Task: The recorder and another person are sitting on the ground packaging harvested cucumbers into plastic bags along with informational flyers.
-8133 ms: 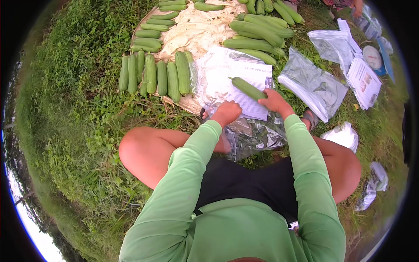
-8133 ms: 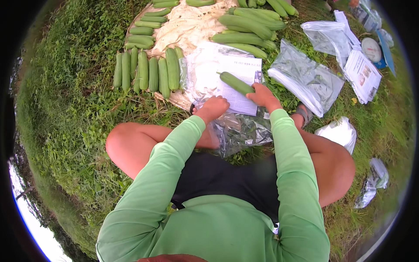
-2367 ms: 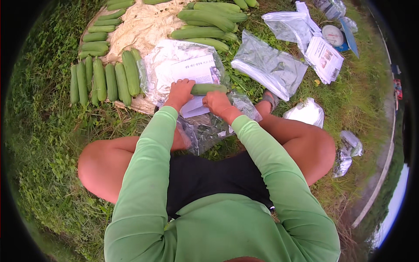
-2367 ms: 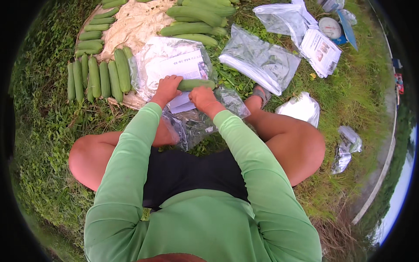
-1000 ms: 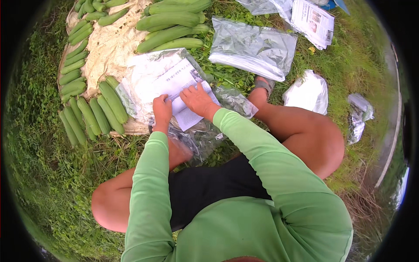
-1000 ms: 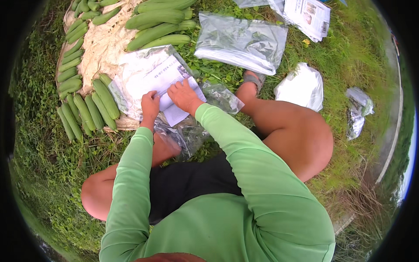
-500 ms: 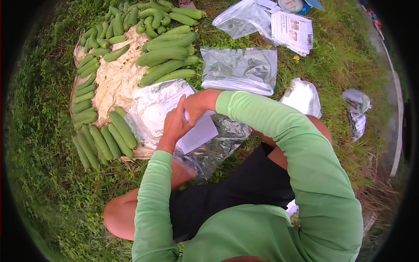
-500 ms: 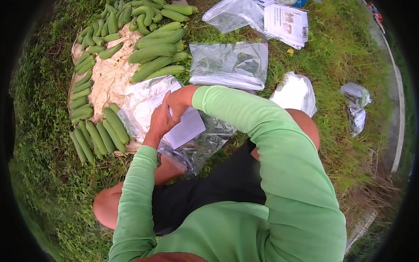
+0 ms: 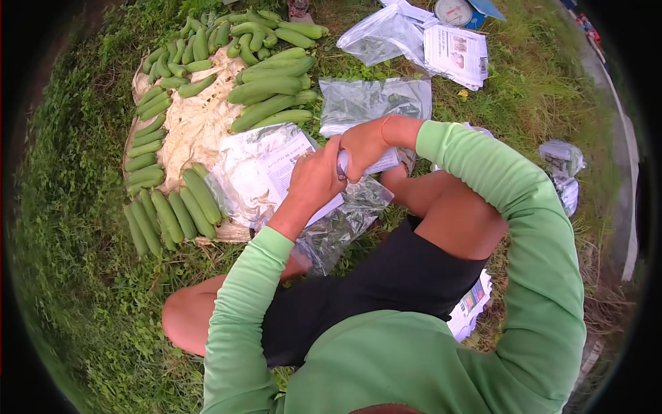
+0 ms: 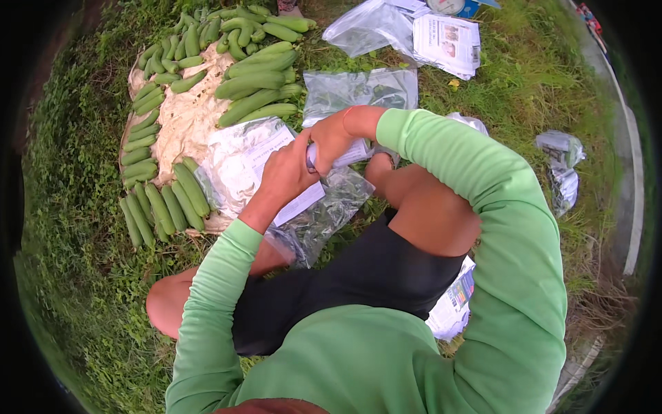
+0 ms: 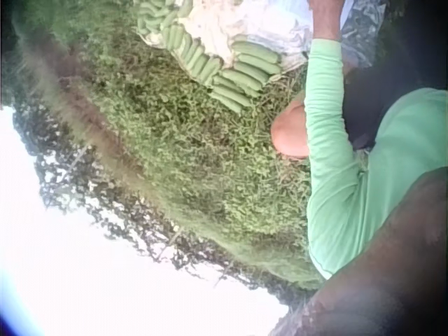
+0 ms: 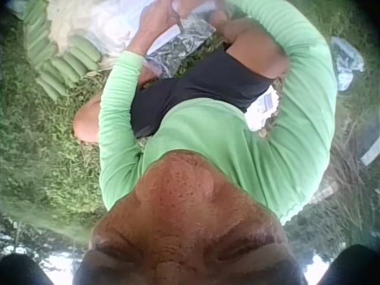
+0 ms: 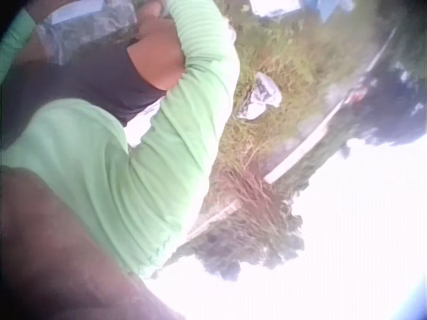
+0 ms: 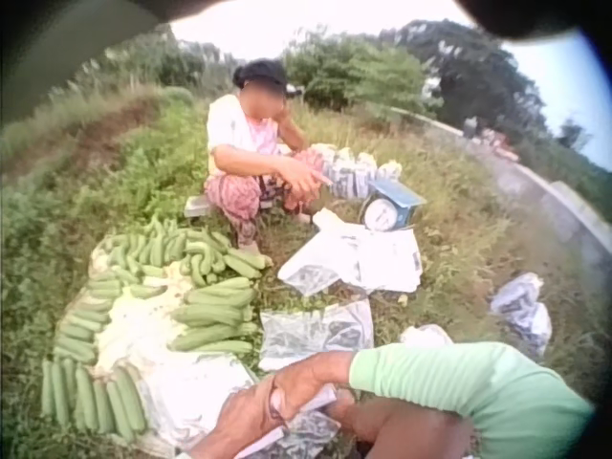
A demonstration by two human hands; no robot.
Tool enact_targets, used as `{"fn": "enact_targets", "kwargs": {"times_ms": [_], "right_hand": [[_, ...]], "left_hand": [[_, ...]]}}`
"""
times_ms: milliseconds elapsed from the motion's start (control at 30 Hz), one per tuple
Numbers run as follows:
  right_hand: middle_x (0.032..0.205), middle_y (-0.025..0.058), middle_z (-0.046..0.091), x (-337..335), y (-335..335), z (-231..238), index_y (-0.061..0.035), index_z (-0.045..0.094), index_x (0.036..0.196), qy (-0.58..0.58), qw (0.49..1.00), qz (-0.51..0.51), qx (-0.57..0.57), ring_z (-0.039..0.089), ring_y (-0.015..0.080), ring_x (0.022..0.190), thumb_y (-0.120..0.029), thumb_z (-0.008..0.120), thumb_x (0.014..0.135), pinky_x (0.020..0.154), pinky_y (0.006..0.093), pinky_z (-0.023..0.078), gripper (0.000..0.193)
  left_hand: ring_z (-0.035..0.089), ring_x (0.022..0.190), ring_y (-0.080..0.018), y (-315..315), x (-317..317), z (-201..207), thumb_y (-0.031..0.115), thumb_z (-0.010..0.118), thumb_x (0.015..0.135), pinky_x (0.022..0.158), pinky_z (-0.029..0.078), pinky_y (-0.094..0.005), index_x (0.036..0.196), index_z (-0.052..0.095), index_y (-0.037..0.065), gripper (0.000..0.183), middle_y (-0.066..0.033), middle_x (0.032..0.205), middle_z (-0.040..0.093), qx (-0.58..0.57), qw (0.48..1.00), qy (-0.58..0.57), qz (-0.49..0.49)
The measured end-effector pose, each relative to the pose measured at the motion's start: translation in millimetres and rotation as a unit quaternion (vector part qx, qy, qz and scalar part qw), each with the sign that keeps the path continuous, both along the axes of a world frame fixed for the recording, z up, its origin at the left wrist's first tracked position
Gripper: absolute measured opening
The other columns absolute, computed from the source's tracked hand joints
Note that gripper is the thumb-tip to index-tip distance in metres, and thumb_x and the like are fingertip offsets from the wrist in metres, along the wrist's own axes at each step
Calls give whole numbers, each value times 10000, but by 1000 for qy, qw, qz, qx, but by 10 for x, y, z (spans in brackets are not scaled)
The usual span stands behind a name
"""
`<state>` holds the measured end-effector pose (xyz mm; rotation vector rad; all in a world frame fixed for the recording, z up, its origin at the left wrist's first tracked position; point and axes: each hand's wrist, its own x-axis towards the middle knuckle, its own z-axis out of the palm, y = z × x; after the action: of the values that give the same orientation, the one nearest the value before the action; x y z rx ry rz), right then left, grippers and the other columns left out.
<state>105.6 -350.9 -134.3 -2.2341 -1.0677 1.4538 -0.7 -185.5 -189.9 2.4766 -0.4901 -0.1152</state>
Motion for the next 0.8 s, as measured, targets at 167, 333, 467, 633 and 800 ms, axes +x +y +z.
{"fn": "enact_targets", "kwargs": {"times_ms": [167,333,467,633,800], "right_hand": [[912,66,750,-414,-145,-97,-106,693,977,-453,869,164,111,746,264,896,-233,824,735,779,416,548,303],[917,58,744,-507,-243,-17,-131,695,960,-412,888,178,100,746,284,888,-215,790,754,779,438,550,242],[1014,138,778,-239,-254,107,-106,741,1109,-364,919,148,-14,766,320,984,-207,845,758,832,477,561,380],[1355,211,665,-60,-279,688,-42,587,1399,-505,853,-35,125,676,376,1204,-475,848,808,950,493,542,778],[1234,260,713,-142,-420,436,-15,615,1324,-300,932,-114,167,699,430,1109,-558,825,799,932,510,548,784]], "left_hand": [[706,1005,-248,216,-110,-205,208,821,783,892,559,-380,1456,482,19,777,-101,1088,725,-290,903,314,-24],[665,1117,-216,144,-248,79,206,857,764,984,521,-368,1429,523,28,765,-89,1201,697,-374,793,480,-41],[702,956,-240,-108,-198,23,218,847,798,882,559,-396,1325,560,14,634,-88,1080,718,-31,977,210,34],[667,868,-174,-231,-7,-248,144,788,923,789,570,-375,1187,592,64,339,-47,965,682,-646,648,300,268],[671,1077,-218,-486,334,61,171,782,957,962,563,-415,1219,627,50,328,-79,1138,690,-812,483,282,166]]}}
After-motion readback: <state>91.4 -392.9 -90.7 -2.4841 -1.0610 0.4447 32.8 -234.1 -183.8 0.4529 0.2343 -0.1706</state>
